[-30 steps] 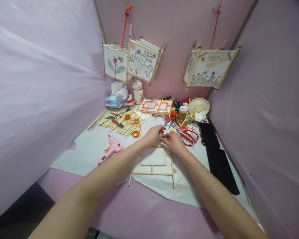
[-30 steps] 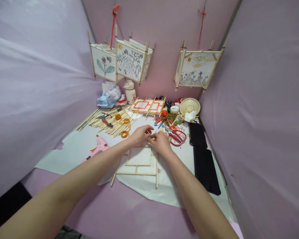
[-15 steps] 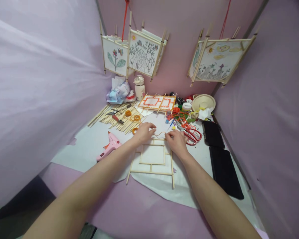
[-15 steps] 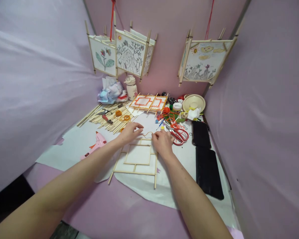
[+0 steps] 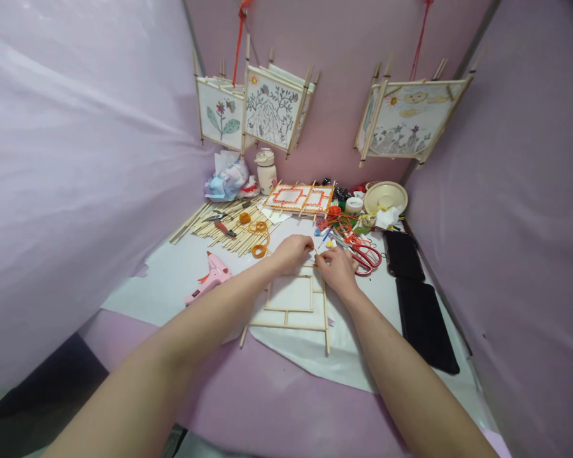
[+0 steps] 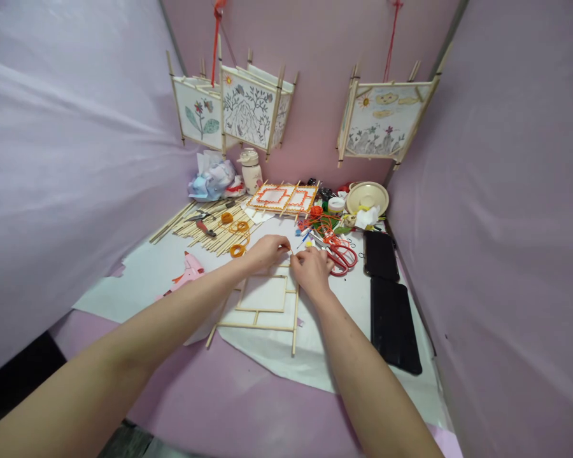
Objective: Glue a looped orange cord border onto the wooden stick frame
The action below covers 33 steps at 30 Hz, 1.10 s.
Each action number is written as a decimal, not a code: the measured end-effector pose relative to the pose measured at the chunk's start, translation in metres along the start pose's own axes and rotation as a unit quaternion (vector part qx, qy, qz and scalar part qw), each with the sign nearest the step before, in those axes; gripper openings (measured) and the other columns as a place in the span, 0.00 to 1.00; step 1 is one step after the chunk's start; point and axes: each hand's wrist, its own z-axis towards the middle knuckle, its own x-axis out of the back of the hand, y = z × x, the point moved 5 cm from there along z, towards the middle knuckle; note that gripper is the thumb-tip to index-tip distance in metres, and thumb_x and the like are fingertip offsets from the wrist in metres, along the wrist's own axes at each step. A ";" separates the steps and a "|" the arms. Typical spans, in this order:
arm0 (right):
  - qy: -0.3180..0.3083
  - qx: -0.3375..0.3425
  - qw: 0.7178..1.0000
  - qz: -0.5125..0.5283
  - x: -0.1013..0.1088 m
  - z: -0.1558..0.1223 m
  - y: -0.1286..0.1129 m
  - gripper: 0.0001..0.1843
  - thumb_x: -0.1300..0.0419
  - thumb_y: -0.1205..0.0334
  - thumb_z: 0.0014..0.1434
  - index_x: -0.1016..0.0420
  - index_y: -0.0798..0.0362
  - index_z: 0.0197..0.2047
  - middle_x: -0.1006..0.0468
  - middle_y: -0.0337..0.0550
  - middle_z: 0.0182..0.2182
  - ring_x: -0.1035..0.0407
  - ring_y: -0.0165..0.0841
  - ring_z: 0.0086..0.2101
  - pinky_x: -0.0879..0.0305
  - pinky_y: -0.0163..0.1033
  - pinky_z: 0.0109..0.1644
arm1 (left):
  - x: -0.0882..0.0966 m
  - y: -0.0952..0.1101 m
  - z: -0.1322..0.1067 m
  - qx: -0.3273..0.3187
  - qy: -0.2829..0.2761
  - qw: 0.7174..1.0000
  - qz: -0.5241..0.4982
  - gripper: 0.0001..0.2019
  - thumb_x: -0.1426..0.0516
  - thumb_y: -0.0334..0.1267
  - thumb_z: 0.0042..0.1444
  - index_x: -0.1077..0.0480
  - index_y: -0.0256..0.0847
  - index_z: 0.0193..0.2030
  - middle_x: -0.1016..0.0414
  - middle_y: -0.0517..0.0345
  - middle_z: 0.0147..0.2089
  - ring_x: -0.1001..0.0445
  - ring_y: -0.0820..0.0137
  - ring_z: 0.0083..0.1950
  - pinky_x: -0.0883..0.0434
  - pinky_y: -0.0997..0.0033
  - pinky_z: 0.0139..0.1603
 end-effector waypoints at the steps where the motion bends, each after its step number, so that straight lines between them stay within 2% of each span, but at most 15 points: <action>1: -0.002 0.001 1.000 -0.003 0.000 0.000 0.000 0.14 0.45 0.54 0.60 0.18 0.47 0.35 0.23 0.42 0.48 0.39 0.44 0.50 0.51 0.47 0.47 | 0.000 0.000 0.004 -0.007 -0.001 1.000 0.005 0.11 0.46 0.29 0.56 0.23 0.38 0.40 0.21 0.53 0.36 0.25 0.64 0.40 0.31 0.70 0.42; 5: 0.011 -0.003 1.000 0.014 0.002 0.001 0.001 0.15 0.45 0.51 0.61 0.20 0.47 0.36 0.22 0.43 0.45 0.38 0.45 0.49 0.51 0.47 0.47 | -0.002 0.005 0.012 -0.054 -0.003 0.998 0.025 0.10 0.46 0.30 0.56 0.23 0.37 0.38 0.22 0.51 0.38 0.25 0.63 0.42 0.31 0.68 0.45; 12: 0.048 -0.003 0.995 0.083 0.004 0.003 0.004 0.15 0.45 0.50 0.60 0.20 0.48 0.34 0.20 0.42 0.42 0.36 0.43 0.47 0.51 0.45 0.46 | 0.002 0.017 0.007 -0.117 0.002 0.992 0.036 0.10 0.47 0.28 0.57 0.24 0.35 0.40 0.22 0.48 0.43 0.25 0.64 0.47 0.31 0.69 0.50; 21: 0.052 -0.014 0.988 0.145 0.006 0.003 -0.004 0.12 0.44 0.56 0.55 0.21 0.51 0.28 0.19 0.40 0.32 0.32 0.38 0.39 0.48 0.41 0.42 | -0.001 0.024 0.002 -0.140 0.003 0.990 0.028 0.11 0.47 0.27 0.58 0.25 0.35 0.44 0.23 0.49 0.47 0.25 0.65 0.51 0.31 0.70 0.53; 24: 0.051 -0.027 0.990 0.129 0.008 0.002 -0.001 0.12 0.46 0.57 0.54 0.22 0.51 0.27 0.20 0.40 0.32 0.33 0.39 0.38 0.49 0.41 0.40 | 0.005 0.024 -0.007 -0.115 0.007 0.993 0.018 0.17 0.46 0.27 0.58 0.29 0.36 0.54 0.28 0.47 0.55 0.27 0.64 0.54 0.32 0.69 0.55; 26: 0.052 -0.043 0.992 0.105 0.009 0.002 0.002 0.13 0.47 0.57 0.54 0.22 0.50 0.28 0.20 0.41 0.33 0.33 0.39 0.39 0.50 0.42 0.40 | 0.017 0.021 -0.022 -0.067 0.021 0.997 0.014 0.24 0.45 0.27 0.56 0.35 0.38 0.61 0.34 0.46 0.61 0.29 0.63 0.56 0.32 0.67 0.56; 28: 0.055 -0.046 0.994 0.080 0.010 0.001 0.005 0.13 0.47 0.58 0.54 0.22 0.50 0.29 0.20 0.42 0.34 0.34 0.40 0.40 0.50 0.43 0.41 | 0.034 0.017 -0.049 -0.015 0.041 0.999 0.009 0.26 0.43 0.29 0.56 0.37 0.41 0.63 0.36 0.46 0.62 0.29 0.62 0.56 0.32 0.64 0.56; 31: 0.052 -0.041 0.996 0.055 0.008 0.001 0.006 0.13 0.48 0.59 0.55 0.21 0.50 0.31 0.20 0.44 0.36 0.35 0.41 0.42 0.50 0.43 0.41 | 0.063 0.001 -0.105 0.062 0.080 0.995 -0.005 0.22 0.43 0.34 0.58 0.35 0.41 0.60 0.34 0.47 0.58 0.29 0.61 0.55 0.32 0.62 0.56; 33: 0.045 -0.042 0.997 0.049 0.006 0.001 0.006 0.13 0.48 0.59 0.55 0.21 0.50 0.31 0.20 0.44 0.36 0.35 0.42 0.42 0.50 0.43 0.41 | 0.080 -0.021 -0.147 0.145 0.108 0.983 0.032 0.21 0.43 0.36 0.58 0.34 0.39 0.58 0.32 0.46 0.56 0.32 0.58 0.57 0.35 0.59 0.59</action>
